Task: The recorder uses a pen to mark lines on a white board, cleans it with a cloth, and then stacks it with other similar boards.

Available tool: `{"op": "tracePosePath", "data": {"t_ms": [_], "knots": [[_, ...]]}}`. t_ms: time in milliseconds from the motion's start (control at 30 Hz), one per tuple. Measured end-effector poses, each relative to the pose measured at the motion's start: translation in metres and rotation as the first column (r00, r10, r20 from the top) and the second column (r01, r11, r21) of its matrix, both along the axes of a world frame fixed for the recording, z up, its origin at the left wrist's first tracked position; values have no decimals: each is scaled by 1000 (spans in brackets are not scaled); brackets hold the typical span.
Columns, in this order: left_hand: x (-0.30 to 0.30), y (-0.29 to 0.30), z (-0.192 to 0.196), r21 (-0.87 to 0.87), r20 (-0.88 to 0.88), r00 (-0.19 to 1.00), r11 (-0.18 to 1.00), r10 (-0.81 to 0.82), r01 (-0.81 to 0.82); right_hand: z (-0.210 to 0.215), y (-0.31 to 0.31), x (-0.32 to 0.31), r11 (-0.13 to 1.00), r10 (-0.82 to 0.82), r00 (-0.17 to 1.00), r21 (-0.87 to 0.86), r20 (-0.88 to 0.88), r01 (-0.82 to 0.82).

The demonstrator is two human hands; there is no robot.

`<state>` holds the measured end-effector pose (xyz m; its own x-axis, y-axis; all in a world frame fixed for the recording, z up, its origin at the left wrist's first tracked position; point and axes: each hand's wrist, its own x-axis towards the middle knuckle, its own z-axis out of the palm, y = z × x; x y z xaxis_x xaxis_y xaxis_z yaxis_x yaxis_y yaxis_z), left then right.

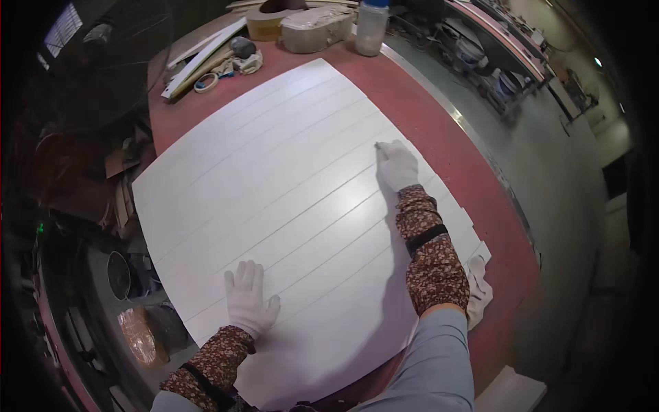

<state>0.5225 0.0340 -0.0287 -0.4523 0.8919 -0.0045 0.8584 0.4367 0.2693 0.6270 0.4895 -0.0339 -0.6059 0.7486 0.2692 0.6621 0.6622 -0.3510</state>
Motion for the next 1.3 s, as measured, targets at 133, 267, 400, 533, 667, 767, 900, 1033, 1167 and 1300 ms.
{"op": "tracePosePath", "data": {"t_ms": [133, 267, 400, 533, 667, 767, 900, 1033, 1167, 1300], "knots": [[-1, -7, -3, -53, -35, 999, 998, 30, -32, 10, -67, 19, 985, 171, 985, -33, 29, -170], [2, -4, -5, -21, -46, 999, 1000, 7, -8, 10, -21, 108, 979, -202, 973, 39, 109, 199], [3, 0, -8, -22, -38, 999, 1000, -12, 12, 3, 6, 186, 901, -431, 872, 53, 230, 431], [0, -1, -6, -49, -42, 999, 999, 6, -9, -7, -67, 185, 992, -126, 983, -2, 130, 128], [-5, -6, 0, -36, -64, 998, 999, 12, -14, -4, -83, 197, 985, -173, 979, 30, 105, 171], [6, 1, -4, -20, -38, 999, 1000, -8, 7, -1, -31, 275, 860, -509, 840, 67, 190, 506], [3, 0, -5, -29, -44, 999, 1000, -5, 3, 2, -55, 283, 839, -536, 831, -11, 146, 544], [-1, -7, -2, -27, -64, 998, 1000, 8, -10, -5, -75, 268, 956, -292, 930, 36, 222, 291], [5, 3, -8, -12, -46, 999, 1000, -12, 12, 6, -41, 303, 760, -639, 721, 79, 267, 645], [6, 6, -9, 2, -71, 997, 999, -35, 36, -20, -85, 269, 940, -314, 944, 170, 100, 295]]}}
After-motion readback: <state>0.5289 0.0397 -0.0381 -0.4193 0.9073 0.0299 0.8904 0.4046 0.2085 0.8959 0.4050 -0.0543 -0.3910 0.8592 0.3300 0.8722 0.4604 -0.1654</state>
